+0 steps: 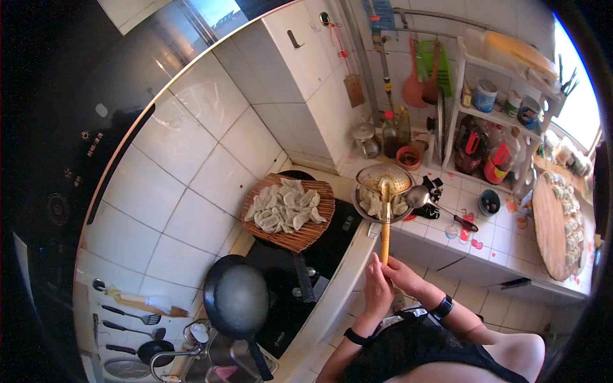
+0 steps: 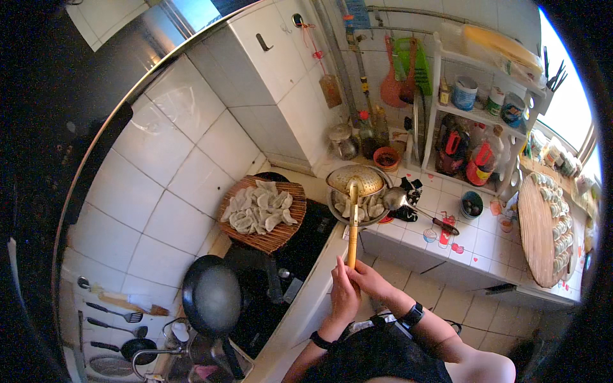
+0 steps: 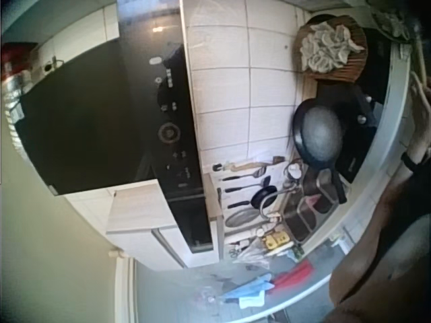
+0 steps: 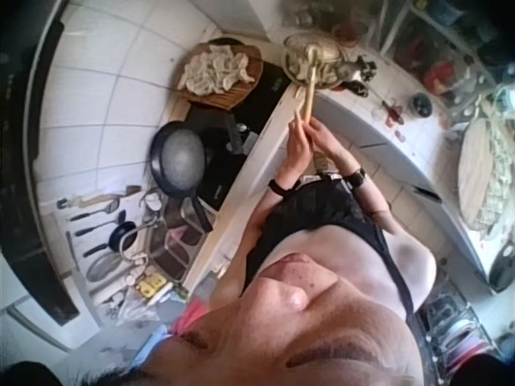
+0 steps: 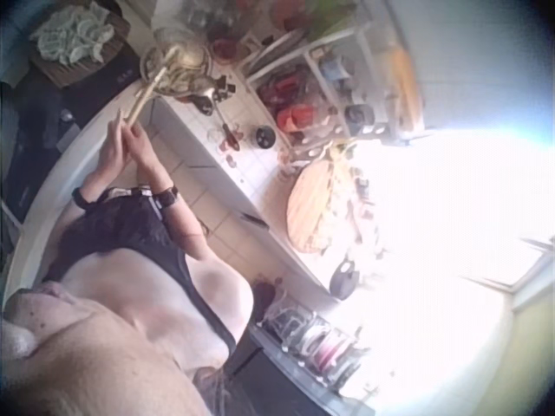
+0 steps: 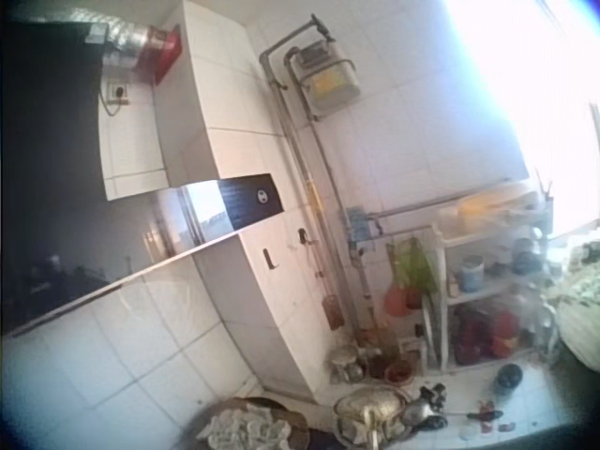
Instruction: The person uses a slotted spoon to scoop cooked dumplings out of a boiling pot and places them onto a tray. Then, they pick up uncooked dumplings from a board by hand and put them into the water in the pot.
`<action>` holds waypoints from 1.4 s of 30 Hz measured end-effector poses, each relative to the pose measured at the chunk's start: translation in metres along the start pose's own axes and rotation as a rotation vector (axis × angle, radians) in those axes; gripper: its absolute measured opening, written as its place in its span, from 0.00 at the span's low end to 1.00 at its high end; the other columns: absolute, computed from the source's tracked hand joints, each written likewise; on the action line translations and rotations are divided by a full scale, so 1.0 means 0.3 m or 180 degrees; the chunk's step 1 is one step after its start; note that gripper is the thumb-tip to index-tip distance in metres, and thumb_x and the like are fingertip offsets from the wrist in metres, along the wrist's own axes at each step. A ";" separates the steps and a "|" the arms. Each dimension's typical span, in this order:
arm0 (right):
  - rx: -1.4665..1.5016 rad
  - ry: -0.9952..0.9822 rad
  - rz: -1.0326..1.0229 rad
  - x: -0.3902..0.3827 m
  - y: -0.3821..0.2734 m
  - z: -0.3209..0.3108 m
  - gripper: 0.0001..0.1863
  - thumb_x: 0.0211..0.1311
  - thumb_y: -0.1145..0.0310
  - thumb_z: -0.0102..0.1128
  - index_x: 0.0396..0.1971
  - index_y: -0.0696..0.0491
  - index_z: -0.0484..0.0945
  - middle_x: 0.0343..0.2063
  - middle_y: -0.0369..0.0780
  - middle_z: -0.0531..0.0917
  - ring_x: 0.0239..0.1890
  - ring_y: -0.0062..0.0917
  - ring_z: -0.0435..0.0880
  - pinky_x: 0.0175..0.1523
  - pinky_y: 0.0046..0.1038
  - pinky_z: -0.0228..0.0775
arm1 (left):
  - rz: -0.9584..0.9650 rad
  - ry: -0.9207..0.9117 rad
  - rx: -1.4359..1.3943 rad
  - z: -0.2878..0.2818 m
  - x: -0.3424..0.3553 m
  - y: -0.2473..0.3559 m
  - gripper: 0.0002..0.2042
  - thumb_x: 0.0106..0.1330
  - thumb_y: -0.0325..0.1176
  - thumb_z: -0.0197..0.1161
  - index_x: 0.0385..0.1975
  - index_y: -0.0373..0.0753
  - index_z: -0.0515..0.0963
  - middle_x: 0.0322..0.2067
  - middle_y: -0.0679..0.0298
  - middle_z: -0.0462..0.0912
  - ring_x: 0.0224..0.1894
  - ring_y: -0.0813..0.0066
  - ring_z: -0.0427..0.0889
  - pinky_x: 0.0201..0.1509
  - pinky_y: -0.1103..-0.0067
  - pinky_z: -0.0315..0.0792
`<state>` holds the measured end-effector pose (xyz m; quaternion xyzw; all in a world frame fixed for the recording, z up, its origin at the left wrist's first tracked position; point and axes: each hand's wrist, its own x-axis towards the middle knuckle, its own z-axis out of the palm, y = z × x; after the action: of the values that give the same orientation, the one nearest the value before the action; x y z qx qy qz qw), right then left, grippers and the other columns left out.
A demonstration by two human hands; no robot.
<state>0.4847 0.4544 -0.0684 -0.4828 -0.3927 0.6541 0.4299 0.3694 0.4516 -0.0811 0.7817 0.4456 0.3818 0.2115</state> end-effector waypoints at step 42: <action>-0.3262 0.2434 -0.1140 -0.177 0.262 -1.116 0.15 0.51 0.69 0.69 0.36 0.55 0.74 0.33 0.44 0.77 0.36 0.41 0.78 0.41 0.37 0.71 | -0.0966 -0.1104 -0.0684 0.090 -0.035 -0.230 0.14 0.73 0.25 0.47 0.56 0.35 0.71 0.38 0.57 0.79 0.31 0.74 0.81 0.35 0.78 0.78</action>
<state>0.8037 0.4122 -0.2013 -0.7516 -0.5480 0.0856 0.3571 0.3505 0.4783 -0.1483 0.7327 0.4718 0.2510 0.4214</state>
